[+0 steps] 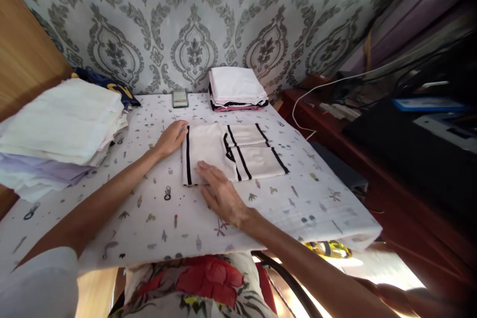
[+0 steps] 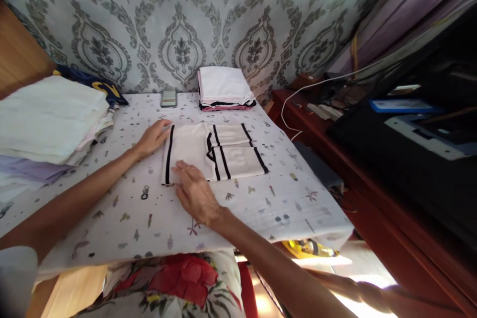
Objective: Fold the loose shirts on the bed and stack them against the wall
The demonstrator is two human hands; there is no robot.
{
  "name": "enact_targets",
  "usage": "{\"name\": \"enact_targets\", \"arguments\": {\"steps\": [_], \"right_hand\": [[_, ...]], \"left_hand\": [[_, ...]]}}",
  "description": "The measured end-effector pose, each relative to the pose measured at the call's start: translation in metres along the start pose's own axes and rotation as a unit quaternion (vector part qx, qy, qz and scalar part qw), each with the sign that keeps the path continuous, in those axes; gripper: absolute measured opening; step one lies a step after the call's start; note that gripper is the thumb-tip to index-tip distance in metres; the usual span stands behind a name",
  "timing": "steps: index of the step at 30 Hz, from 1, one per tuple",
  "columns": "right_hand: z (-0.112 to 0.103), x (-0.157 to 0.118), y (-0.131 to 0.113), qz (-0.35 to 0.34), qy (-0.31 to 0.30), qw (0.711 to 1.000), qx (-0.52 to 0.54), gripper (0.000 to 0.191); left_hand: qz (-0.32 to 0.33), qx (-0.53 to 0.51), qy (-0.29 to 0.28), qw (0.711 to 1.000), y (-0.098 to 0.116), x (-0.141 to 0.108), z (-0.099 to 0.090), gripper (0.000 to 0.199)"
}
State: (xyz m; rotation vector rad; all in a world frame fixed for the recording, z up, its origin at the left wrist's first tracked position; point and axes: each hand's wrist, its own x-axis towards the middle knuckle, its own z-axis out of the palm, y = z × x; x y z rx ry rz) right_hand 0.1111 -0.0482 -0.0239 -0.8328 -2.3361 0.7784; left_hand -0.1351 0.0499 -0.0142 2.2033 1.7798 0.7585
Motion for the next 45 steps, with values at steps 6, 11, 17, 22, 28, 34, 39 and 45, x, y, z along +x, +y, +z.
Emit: {"name": "enact_targets", "arguments": {"steps": [6, 11, 17, 22, 28, 34, 39, 45], "right_hand": [[-0.029, 0.053, 0.02, 0.037, -0.022, 0.994, -0.099, 0.044], [-0.021, 0.094, 0.046, 0.095, -0.067, 0.972, -0.205, 0.048], [-0.01, 0.092, 0.063, 0.09, -0.078, 0.967, -0.227, 0.052], [-0.008, 0.091, 0.067, 0.08, -0.069, 0.968, -0.228, 0.052], [-0.007, 0.091, 0.068, 0.072, -0.059, 0.969, -0.229, 0.051], [-0.008, 0.091, 0.069, 0.076, -0.068, 0.97, -0.222, 0.052], [-0.013, 0.09, 0.06, 0.083, -0.077, 0.969, -0.22, 0.048], [-0.02, 0.097, 0.041, 0.065, -0.055, 0.964, -0.253, 0.038]], "left_hand": [[0.072, 0.048, -0.234, 0.968, 0.066, -0.1, -0.021, 0.028], [0.1, 0.205, -0.266, 0.937, 0.093, -0.145, 0.003, 0.066], [0.051, 0.3, -0.22, 0.927, 0.1, -0.145, 0.02, 0.071], [0.019, 0.313, -0.223, 0.923, 0.114, -0.136, 0.014, 0.058], [-0.001, 0.347, -0.227, 0.91, 0.12, -0.148, 0.002, 0.046], [0.002, 0.271, -0.235, 0.934, 0.094, -0.17, -0.018, 0.029], [-0.02, 0.234, -0.198, 0.952, 0.082, -0.15, -0.036, 0.014], [-0.025, 0.127, -0.109, 0.986, 0.057, -0.097, -0.032, 0.023]]}}
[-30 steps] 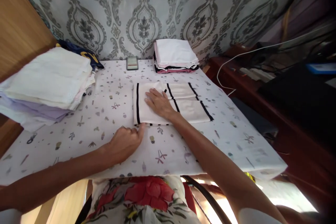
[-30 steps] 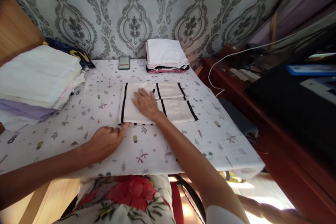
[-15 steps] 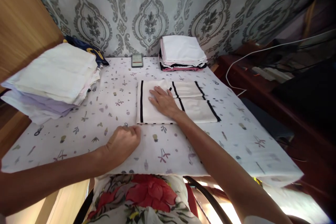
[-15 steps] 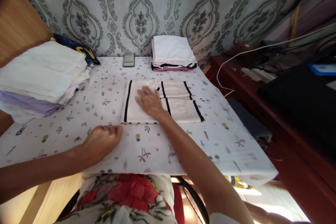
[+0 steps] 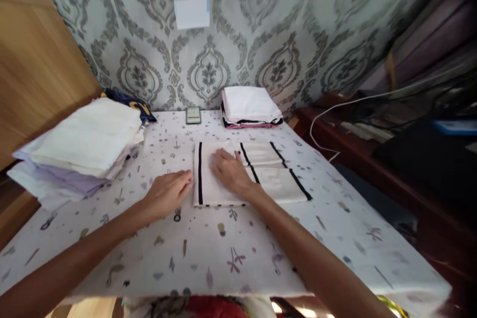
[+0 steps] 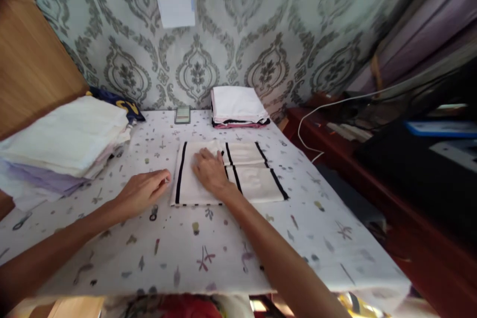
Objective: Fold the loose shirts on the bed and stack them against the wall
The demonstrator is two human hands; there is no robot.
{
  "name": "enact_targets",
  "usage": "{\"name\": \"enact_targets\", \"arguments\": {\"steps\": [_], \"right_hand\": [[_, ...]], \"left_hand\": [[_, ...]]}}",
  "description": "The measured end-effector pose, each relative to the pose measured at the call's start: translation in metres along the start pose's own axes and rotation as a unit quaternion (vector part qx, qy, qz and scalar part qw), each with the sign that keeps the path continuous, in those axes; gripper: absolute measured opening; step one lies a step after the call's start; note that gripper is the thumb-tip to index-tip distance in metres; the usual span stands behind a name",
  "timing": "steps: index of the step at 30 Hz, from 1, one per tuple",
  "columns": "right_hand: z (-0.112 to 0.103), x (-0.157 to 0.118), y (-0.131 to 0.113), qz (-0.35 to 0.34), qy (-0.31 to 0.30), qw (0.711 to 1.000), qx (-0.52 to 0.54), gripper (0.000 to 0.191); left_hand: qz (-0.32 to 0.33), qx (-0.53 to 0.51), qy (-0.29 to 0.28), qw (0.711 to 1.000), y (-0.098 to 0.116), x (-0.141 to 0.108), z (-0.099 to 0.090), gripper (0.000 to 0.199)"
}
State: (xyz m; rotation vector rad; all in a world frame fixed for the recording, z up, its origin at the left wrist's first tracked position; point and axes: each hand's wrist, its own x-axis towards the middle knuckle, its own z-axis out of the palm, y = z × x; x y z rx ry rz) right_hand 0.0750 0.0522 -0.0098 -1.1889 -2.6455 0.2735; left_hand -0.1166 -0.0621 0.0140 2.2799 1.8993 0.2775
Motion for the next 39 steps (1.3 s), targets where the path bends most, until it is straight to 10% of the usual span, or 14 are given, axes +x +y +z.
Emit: {"name": "enact_targets", "arguments": {"steps": [5, 11, 39], "right_hand": [[0.002, 0.024, 0.004, -0.009, 0.018, 1.0, -0.022, 0.041], [0.017, 0.039, 0.025, 0.08, -0.01, 0.996, -0.029, 0.057], [0.022, 0.039, 0.033, 0.063, -0.006, 0.998, -0.008, 0.058]], "left_hand": [[-0.031, -0.133, 0.097, 0.986, -0.058, 0.1, 0.008, 0.026], [0.01, -0.194, 0.035, 0.98, -0.081, 0.184, 0.025, 0.021], [0.036, -0.333, -0.02, 0.942, -0.085, 0.188, 0.026, 0.026]]}}
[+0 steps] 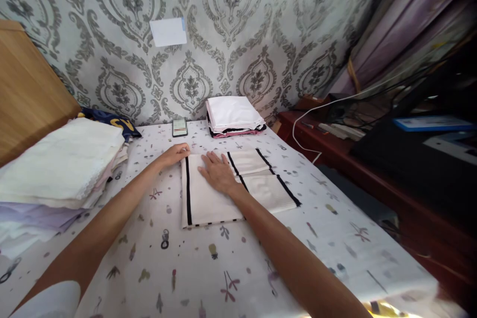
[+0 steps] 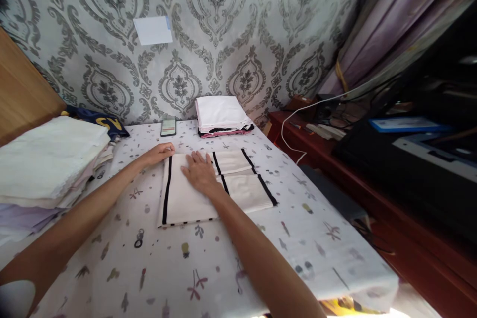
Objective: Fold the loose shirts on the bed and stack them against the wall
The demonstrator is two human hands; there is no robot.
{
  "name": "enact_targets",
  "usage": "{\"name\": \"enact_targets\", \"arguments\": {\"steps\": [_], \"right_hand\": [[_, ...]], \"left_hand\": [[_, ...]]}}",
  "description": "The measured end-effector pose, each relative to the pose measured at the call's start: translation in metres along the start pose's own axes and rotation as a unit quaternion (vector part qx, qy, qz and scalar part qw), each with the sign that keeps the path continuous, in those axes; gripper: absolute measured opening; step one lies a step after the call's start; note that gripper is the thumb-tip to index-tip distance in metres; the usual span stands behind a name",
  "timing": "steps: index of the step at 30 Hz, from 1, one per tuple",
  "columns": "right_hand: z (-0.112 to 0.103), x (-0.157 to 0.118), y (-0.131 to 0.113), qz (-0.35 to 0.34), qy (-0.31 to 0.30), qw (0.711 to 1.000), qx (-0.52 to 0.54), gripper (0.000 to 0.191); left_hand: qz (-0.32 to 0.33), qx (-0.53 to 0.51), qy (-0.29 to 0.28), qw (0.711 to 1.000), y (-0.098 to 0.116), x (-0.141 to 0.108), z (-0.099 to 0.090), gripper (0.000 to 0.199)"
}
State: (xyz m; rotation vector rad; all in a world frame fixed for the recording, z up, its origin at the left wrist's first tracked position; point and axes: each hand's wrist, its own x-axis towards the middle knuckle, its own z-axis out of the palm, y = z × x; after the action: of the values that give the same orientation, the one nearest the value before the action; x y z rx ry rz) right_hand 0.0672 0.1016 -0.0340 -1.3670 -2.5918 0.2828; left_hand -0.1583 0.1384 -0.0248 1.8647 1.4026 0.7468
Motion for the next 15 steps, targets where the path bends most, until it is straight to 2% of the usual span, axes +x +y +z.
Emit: {"name": "enact_targets", "arguments": {"steps": [5, 9, 12, 15], "right_hand": [[-0.002, -0.001, 0.001, 0.001, -0.008, 1.0, 0.01, 0.057], [-0.019, -0.006, -0.005, 0.008, -0.001, 1.0, 0.021, 0.052], [-0.036, -0.023, -0.027, 0.01, 0.041, 0.999, 0.024, 0.042], [-0.041, -0.057, -0.064, -0.038, 0.034, 0.998, 0.029, 0.038]], "left_hand": [[-0.038, 0.019, 0.062, 0.997, 0.001, -0.007, -0.001, 0.021], [-0.104, 0.017, 0.138, 0.985, 0.006, -0.02, -0.003, 0.015], [-0.174, -0.011, 0.158, 0.972, 0.011, -0.031, -0.003, 0.017], [-0.231, -0.049, 0.144, 0.961, 0.016, -0.037, 0.001, 0.027]]}}
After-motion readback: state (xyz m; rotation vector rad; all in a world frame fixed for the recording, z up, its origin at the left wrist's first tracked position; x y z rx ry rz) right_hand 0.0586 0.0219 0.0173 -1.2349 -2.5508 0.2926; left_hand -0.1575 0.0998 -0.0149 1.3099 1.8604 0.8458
